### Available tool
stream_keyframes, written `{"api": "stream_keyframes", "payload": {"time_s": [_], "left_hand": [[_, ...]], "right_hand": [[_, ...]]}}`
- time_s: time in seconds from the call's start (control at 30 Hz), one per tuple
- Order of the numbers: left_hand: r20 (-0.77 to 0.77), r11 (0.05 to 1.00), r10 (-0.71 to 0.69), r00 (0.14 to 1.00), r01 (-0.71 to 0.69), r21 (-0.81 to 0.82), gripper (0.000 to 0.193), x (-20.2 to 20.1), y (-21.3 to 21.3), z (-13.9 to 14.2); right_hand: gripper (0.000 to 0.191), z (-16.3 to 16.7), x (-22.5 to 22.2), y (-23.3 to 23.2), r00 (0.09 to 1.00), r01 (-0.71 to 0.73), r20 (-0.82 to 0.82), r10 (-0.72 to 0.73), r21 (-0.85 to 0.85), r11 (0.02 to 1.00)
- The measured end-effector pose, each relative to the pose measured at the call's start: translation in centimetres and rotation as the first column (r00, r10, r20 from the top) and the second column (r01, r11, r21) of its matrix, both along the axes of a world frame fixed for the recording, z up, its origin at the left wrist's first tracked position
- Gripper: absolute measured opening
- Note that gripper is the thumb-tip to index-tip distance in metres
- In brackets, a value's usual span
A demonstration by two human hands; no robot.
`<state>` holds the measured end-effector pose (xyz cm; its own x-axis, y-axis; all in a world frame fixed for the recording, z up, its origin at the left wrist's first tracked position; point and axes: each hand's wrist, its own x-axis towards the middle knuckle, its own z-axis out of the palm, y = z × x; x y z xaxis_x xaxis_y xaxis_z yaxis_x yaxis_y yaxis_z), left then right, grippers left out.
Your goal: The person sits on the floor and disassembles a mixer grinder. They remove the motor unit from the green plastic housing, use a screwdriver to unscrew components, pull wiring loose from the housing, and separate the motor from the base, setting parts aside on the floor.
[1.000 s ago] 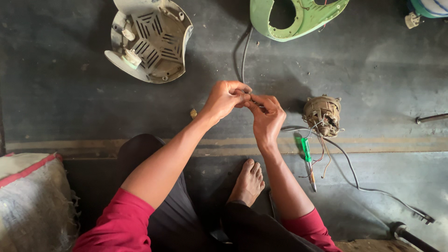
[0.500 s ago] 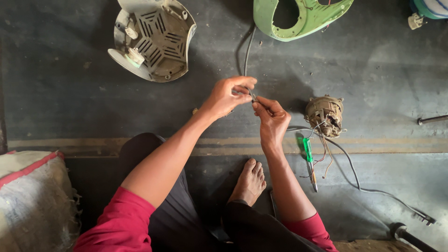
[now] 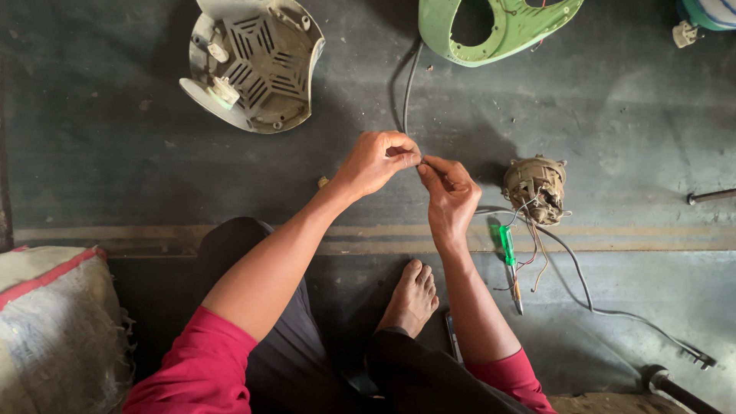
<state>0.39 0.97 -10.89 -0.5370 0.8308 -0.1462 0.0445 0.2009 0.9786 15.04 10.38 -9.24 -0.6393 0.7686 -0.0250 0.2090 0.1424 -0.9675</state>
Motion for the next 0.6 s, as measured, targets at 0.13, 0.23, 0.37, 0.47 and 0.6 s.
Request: {"api": "stream_keyframes", "payload": {"time_s": [0.13,0.23,0.37,0.47,0.6], "left_hand": [[0.102,0.999,0.023,0.995,-0.026,0.028,0.018,0.1,0.2,-0.4],[0.199,0.997,0.036,0.979,-0.049,0.061,0.018,0.5,0.5,-1.1],[0.234,0.99,0.04,0.971,-0.071,0.124,0.019,0.8,0.7,-1.8],[0.238,0.988,0.041,0.97,-0.075,0.138,0.02,1.0,0.8,-2.0],[0.231,0.987,0.136,0.963,-0.153,0.058,0.023,0.6,0.7,-1.9]], "right_hand": [[0.016,0.3,0.1,-0.1,1.0,0.003,0.006,-0.004,0.065,0.998],[0.015,0.6,0.0,-0.1,0.997,-0.01,0.082,-0.011,0.25,0.968],[0.014,0.9,0.0,-0.2,0.999,-0.022,0.039,0.013,0.236,0.972],[0.014,0.8,0.1,-0.3,0.998,0.0,0.068,-0.018,0.252,0.968],[0.015,0.4,0.6,0.0,0.999,0.033,0.029,-0.042,0.264,0.964]]}}
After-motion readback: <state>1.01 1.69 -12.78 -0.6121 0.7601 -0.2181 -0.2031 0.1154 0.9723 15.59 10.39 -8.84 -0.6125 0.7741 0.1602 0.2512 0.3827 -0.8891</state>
